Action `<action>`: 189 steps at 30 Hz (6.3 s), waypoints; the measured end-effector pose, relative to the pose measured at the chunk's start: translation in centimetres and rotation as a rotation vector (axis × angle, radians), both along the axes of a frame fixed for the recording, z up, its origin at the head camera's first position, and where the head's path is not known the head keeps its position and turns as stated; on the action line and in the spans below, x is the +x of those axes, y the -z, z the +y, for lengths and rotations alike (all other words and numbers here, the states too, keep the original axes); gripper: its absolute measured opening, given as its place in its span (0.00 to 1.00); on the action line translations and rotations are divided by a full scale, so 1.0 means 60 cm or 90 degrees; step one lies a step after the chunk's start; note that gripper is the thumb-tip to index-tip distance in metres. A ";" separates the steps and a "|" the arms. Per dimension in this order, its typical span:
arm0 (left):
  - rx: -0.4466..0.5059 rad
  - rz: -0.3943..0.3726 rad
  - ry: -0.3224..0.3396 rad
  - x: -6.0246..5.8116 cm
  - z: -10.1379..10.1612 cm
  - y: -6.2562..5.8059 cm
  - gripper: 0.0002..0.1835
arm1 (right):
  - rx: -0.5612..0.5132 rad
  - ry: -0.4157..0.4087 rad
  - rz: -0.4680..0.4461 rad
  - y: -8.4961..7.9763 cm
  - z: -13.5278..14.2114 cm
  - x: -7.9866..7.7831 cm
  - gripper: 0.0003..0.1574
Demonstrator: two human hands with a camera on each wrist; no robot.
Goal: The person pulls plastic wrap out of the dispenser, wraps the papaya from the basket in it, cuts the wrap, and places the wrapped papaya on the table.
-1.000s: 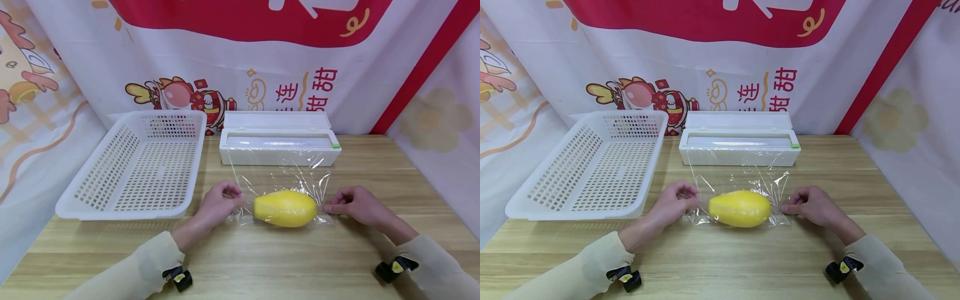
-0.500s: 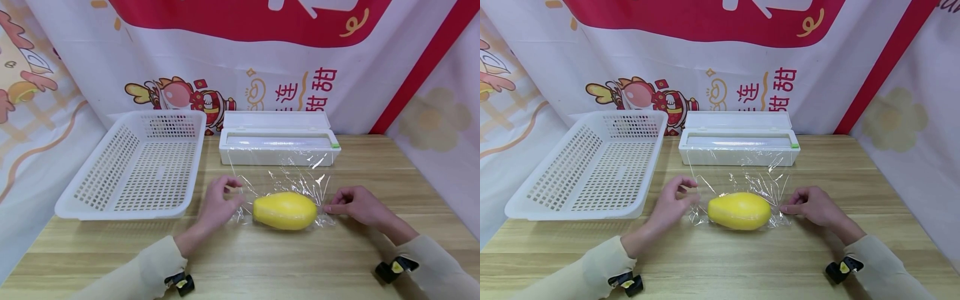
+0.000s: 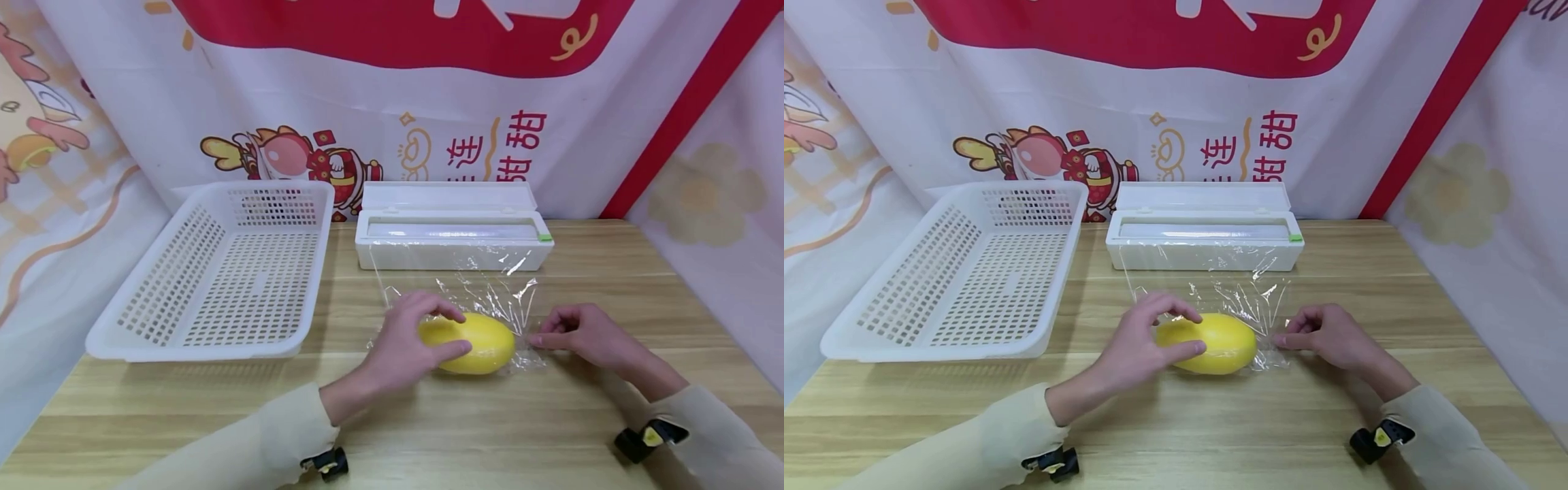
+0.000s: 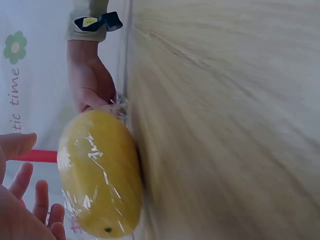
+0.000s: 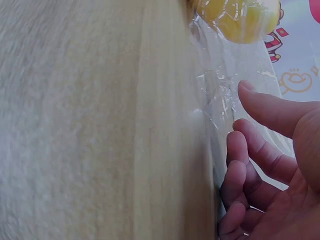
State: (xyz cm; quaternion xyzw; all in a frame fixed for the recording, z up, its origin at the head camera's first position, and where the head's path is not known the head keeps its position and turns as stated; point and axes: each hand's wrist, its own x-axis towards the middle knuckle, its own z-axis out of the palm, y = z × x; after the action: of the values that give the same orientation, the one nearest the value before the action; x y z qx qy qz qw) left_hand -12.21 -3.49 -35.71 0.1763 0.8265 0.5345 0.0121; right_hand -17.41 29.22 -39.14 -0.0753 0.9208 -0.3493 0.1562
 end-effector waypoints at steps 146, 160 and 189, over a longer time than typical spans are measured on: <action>-0.208 -0.117 -0.233 -0.300 0.300 -0.055 0.06 | -0.203 0.347 0.021 -0.006 -0.025 -0.163 0.47; -0.228 -0.143 -0.254 -0.304 0.306 -0.064 0.15 | -0.128 0.305 0.034 -0.010 -0.031 -0.167 0.49; -0.349 -0.088 -0.190 -0.358 0.271 -0.040 0.24 | -0.120 0.274 0.107 0.006 -0.028 -0.169 0.40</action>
State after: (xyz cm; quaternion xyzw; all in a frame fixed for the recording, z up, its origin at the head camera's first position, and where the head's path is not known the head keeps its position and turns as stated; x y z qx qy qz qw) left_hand -33.70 12.77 -33.28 0.0065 0.9537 0.2983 0.0371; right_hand -27.56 27.56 -39.49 0.0798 0.8889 -0.4511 -0.0066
